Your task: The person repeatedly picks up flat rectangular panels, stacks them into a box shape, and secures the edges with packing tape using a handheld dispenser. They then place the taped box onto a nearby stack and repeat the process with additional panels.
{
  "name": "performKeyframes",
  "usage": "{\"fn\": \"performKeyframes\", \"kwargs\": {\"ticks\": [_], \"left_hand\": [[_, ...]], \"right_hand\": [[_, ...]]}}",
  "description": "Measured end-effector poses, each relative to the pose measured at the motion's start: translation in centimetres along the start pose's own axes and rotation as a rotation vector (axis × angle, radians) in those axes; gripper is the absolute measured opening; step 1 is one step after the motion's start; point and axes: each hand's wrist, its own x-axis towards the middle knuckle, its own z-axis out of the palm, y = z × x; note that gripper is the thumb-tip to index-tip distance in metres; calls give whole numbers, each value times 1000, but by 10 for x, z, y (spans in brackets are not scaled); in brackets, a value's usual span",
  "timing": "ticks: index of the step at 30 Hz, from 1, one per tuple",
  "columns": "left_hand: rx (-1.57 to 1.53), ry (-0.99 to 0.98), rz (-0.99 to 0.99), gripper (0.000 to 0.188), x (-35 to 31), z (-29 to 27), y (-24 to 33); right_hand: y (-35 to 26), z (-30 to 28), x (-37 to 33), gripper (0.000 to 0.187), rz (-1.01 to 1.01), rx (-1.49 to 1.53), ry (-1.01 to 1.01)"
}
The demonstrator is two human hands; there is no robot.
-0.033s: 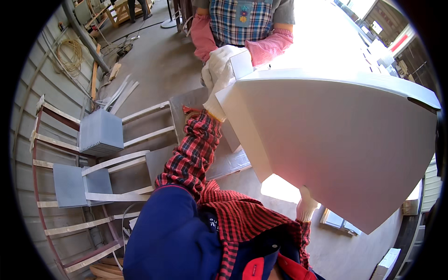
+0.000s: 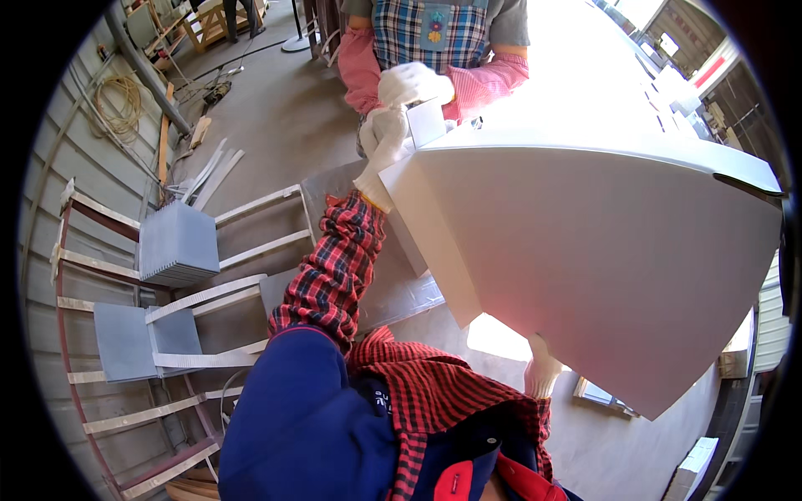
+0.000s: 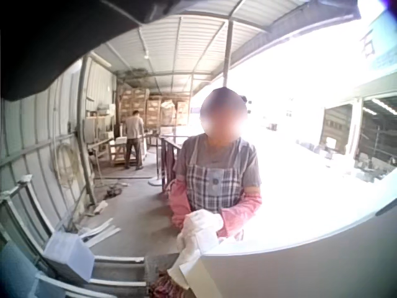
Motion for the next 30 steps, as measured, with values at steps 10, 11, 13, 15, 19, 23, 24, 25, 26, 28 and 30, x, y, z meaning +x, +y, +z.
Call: {"fn": "performKeyframes", "kwargs": {"ticks": [10,11,13,15,19,23,24,25,26,28,30], "left_hand": [[706,-51,-241,51,35,-7,47],[722,-98,-181,50,45,-15,58],[746,-197,-60,48,71,-37,77],[771,-284,57,46,81,-57,85],[927,-134,308,38,75,-67,118],[1104,30,149,51,83,-79,135],[1103,35,167,52,91,-95,136],[1101,32,178,54,103,-114,131],[1108,34,193,55,116,-136,131],[1122,33,209,56,141,-169,127],[1147,51,219,57,151,-190,126]], "right_hand": [[-30,28,-19,23,210,236,34],[-40,34,-16,24,201,243,26],[-59,48,-13,27,180,250,13],[-81,75,-13,28,220,177,37],[-83,107,7,23,-19,-310,-75],[-122,138,24,25,33,-148,-111],[-132,147,26,31,143,21,-66],[-137,150,27,30,123,-19,-70],[-141,156,32,29,101,-49,-76],[-143,166,43,27,17,-166,-87],[-143,173,52,25,-113,-327,-120]]}}
